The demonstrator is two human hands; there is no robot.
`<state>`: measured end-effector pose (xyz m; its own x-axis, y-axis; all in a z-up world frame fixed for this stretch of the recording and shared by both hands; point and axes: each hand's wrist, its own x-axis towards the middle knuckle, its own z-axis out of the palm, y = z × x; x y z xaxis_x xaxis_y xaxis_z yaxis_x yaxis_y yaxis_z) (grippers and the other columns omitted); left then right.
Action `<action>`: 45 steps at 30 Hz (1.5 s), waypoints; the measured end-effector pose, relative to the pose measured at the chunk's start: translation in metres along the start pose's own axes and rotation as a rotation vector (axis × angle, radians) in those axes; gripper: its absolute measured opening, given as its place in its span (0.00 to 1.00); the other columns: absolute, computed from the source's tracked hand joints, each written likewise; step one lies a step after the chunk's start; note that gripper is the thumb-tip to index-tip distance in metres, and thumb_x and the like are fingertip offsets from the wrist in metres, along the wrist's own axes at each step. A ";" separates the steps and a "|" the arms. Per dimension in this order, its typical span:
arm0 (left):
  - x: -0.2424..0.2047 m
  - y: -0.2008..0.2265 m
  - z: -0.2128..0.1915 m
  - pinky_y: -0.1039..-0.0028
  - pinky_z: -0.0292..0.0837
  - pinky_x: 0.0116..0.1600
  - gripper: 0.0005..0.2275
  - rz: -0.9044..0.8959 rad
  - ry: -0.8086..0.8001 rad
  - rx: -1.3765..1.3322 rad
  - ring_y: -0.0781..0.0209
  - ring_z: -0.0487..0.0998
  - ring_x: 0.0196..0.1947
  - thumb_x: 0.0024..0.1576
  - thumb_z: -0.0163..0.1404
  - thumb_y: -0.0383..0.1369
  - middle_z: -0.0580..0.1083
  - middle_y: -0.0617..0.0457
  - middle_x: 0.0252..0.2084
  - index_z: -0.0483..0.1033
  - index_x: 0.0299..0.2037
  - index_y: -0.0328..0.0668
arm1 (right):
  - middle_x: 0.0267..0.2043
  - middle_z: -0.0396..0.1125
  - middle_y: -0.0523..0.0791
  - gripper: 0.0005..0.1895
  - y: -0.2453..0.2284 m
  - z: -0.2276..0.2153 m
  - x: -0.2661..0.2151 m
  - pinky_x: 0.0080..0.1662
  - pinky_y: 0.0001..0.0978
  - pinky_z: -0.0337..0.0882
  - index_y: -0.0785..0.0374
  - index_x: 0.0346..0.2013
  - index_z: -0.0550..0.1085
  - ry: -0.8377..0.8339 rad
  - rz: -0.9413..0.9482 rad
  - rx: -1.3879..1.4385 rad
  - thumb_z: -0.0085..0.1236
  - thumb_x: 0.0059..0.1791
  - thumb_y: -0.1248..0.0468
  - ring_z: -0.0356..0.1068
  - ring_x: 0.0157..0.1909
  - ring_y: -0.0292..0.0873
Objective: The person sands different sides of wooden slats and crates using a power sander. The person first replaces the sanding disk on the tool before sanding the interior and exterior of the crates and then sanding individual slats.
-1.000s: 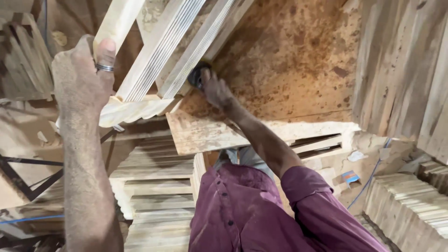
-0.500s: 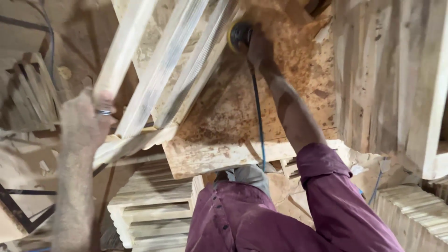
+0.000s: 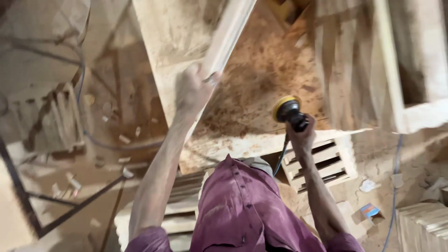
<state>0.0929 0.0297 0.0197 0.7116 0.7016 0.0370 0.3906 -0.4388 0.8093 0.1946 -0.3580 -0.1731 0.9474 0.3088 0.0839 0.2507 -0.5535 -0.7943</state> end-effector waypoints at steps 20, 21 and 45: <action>-0.096 0.015 -0.032 0.75 0.77 0.55 0.20 0.293 0.461 -0.507 0.65 0.81 0.46 0.54 0.67 0.35 0.81 0.49 0.45 0.80 0.51 0.30 | 0.29 0.67 0.50 0.20 -0.316 -0.141 0.316 0.36 0.48 0.66 0.68 0.42 0.74 -0.121 -0.582 -0.413 0.57 0.66 0.53 0.68 0.33 0.48; -0.095 0.012 -0.029 0.75 0.77 0.54 0.18 0.257 0.438 -0.553 0.65 0.81 0.45 0.54 0.67 0.33 0.81 0.48 0.45 0.80 0.50 0.29 | 0.27 0.68 0.48 0.20 -0.330 -0.117 0.332 0.34 0.43 0.70 0.62 0.42 0.75 -0.162 -0.339 -0.409 0.57 0.61 0.47 0.70 0.30 0.45; -0.123 0.024 -0.006 0.75 0.79 0.47 0.16 0.155 0.526 -0.524 0.63 0.83 0.40 0.53 0.67 0.28 0.82 0.45 0.41 0.81 0.49 0.29 | 0.35 0.74 0.53 0.20 -0.357 -0.045 0.383 0.31 0.34 0.79 0.68 0.48 0.77 -0.324 -0.796 -0.515 0.66 0.55 0.52 0.78 0.34 0.46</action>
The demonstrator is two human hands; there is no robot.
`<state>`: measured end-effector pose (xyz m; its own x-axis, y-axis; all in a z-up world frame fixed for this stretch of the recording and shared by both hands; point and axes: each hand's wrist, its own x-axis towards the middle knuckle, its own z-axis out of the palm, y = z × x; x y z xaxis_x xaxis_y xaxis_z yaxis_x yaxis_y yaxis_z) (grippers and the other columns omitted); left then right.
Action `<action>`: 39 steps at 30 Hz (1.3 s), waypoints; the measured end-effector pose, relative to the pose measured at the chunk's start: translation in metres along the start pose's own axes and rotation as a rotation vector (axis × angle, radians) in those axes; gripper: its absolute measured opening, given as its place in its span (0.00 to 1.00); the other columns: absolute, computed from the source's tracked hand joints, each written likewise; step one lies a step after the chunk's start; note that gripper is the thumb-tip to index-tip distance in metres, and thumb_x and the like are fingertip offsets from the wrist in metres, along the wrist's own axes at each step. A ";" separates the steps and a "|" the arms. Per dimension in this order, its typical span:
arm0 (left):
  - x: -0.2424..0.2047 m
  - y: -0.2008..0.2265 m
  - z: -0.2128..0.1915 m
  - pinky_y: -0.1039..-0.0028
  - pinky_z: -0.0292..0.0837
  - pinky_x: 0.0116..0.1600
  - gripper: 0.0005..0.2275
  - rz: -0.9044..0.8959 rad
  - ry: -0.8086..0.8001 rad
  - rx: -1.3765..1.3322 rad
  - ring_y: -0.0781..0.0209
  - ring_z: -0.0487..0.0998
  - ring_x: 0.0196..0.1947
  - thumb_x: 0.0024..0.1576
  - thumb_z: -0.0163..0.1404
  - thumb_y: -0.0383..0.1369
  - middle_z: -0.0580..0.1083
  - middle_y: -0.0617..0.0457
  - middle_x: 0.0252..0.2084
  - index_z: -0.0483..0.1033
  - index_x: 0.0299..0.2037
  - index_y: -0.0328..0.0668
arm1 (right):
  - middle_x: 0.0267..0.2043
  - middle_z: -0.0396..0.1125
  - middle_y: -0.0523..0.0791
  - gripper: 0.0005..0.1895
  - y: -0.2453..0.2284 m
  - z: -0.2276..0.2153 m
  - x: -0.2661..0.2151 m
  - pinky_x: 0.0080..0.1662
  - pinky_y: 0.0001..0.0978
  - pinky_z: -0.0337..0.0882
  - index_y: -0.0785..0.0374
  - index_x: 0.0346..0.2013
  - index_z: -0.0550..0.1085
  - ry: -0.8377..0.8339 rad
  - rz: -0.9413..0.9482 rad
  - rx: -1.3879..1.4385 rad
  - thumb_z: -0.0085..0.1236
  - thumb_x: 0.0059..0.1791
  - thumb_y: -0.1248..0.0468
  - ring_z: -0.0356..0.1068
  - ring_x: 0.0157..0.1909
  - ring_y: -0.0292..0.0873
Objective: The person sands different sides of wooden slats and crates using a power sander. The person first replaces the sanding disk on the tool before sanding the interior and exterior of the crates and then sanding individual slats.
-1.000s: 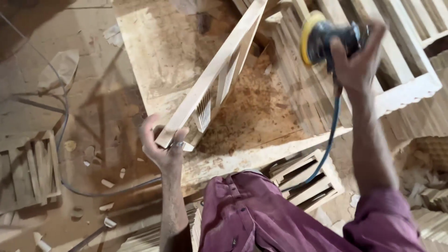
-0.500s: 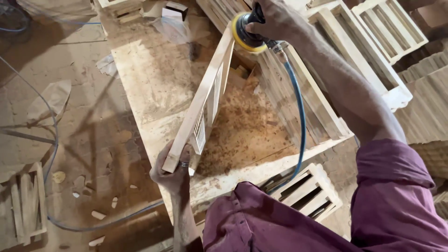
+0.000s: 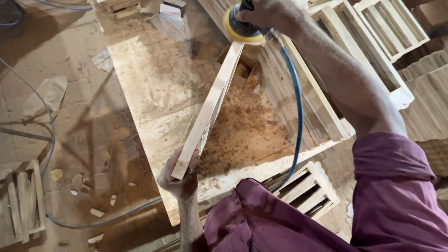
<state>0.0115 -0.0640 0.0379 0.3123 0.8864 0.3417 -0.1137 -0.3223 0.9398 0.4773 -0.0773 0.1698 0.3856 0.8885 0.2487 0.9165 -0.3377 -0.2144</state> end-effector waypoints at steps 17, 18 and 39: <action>0.001 -0.001 0.011 0.74 0.81 0.48 0.17 0.172 0.023 0.027 0.61 0.85 0.41 0.53 0.68 0.28 0.82 0.44 0.42 0.81 0.50 0.29 | 0.39 0.73 0.55 0.21 -0.031 -0.013 -0.020 0.36 0.38 0.81 0.66 0.55 0.70 -0.054 -0.028 0.026 0.64 0.58 0.53 0.78 0.38 0.49; 0.001 -0.002 0.012 0.74 0.81 0.47 0.17 0.155 0.031 0.020 0.61 0.85 0.40 0.53 0.68 0.28 0.82 0.44 0.42 0.81 0.50 0.29 | 0.40 0.73 0.54 0.20 -0.032 -0.019 -0.018 0.36 0.37 0.83 0.63 0.55 0.70 -0.136 0.082 0.020 0.62 0.60 0.51 0.79 0.38 0.48; 0.002 -0.002 0.020 0.72 0.80 0.50 0.16 0.123 0.016 -0.003 0.59 0.85 0.44 0.56 0.66 0.31 0.82 0.44 0.45 0.80 0.51 0.30 | 0.37 0.72 0.55 0.26 -0.074 -0.029 -0.044 0.34 0.41 0.80 0.63 0.57 0.66 -0.187 0.114 -0.042 0.65 0.53 0.53 0.76 0.34 0.52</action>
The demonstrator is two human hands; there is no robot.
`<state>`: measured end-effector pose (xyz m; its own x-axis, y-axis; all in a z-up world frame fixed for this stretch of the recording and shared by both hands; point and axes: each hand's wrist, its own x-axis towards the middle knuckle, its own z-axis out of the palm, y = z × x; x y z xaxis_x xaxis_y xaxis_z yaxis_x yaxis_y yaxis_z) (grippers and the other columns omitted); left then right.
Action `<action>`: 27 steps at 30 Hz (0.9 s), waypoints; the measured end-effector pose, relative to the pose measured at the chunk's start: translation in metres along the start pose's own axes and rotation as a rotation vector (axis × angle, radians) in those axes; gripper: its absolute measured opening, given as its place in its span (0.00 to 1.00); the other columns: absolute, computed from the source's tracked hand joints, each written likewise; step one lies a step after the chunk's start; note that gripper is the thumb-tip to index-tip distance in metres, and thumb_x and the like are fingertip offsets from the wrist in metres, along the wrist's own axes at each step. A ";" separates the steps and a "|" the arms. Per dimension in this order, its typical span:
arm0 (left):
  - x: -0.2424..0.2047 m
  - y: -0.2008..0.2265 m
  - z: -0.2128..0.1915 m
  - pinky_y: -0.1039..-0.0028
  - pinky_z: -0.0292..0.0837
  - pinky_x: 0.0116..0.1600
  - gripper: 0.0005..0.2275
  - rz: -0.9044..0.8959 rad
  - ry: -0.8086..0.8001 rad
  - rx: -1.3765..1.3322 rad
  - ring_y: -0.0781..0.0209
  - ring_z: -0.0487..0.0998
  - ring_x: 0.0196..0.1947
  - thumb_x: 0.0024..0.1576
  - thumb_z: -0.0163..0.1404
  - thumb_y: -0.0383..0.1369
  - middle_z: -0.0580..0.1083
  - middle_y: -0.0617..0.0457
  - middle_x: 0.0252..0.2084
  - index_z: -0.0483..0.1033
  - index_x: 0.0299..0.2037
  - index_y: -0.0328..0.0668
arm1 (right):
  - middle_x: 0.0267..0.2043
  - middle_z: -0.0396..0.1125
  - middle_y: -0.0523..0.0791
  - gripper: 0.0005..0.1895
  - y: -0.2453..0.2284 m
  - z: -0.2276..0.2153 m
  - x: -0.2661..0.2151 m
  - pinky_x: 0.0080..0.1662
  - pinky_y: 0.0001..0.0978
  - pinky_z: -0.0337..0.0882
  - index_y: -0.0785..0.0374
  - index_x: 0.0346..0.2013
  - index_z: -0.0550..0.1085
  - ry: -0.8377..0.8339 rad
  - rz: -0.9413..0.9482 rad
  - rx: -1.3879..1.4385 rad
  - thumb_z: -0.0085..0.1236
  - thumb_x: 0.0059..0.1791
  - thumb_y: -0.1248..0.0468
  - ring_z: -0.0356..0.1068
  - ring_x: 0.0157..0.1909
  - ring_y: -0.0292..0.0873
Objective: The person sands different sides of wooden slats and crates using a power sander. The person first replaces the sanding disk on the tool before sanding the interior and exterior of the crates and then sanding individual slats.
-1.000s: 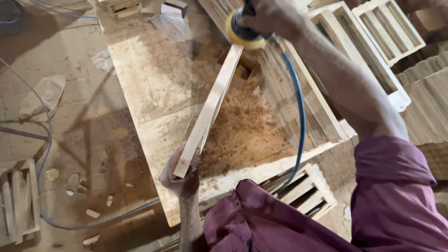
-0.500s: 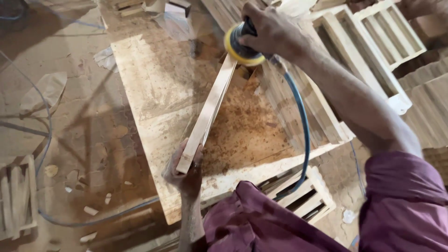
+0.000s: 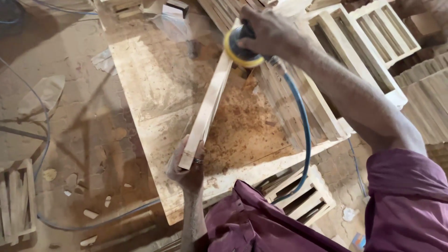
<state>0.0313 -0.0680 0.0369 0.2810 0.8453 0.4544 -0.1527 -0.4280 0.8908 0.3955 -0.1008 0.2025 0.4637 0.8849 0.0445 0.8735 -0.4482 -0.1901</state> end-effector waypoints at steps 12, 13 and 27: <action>-0.003 0.011 -0.003 0.73 0.80 0.50 0.17 -0.078 -0.037 -0.082 0.61 0.84 0.44 0.55 0.66 0.28 0.82 0.45 0.45 0.79 0.53 0.30 | 0.38 0.76 0.52 0.23 -0.038 -0.009 -0.017 0.38 0.41 0.79 0.64 0.50 0.72 0.254 -0.421 -0.159 0.70 0.48 0.55 0.78 0.38 0.49; -0.001 0.012 -0.003 0.74 0.79 0.48 0.17 -0.104 -0.038 -0.055 0.61 0.84 0.41 0.54 0.67 0.28 0.82 0.46 0.43 0.80 0.52 0.31 | 0.39 0.75 0.53 0.23 -0.051 -0.008 -0.022 0.37 0.39 0.79 0.64 0.52 0.71 0.175 -0.392 -0.122 0.68 0.50 0.54 0.78 0.38 0.49; 0.007 0.016 0.000 0.74 0.82 0.50 0.17 -0.100 -0.109 -0.123 0.62 0.85 0.44 0.54 0.66 0.27 0.82 0.46 0.46 0.80 0.53 0.32 | 0.38 0.71 0.55 0.22 -0.121 -0.022 -0.076 0.25 0.38 0.75 0.62 0.56 0.66 -0.107 -0.277 -0.128 0.61 0.58 0.51 0.71 0.27 0.46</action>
<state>0.0310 -0.0690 0.0549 0.4002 0.8396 0.3674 -0.2315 -0.2953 0.9269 0.2576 -0.1167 0.2434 0.1934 0.9807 -0.0274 0.9790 -0.1947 -0.0600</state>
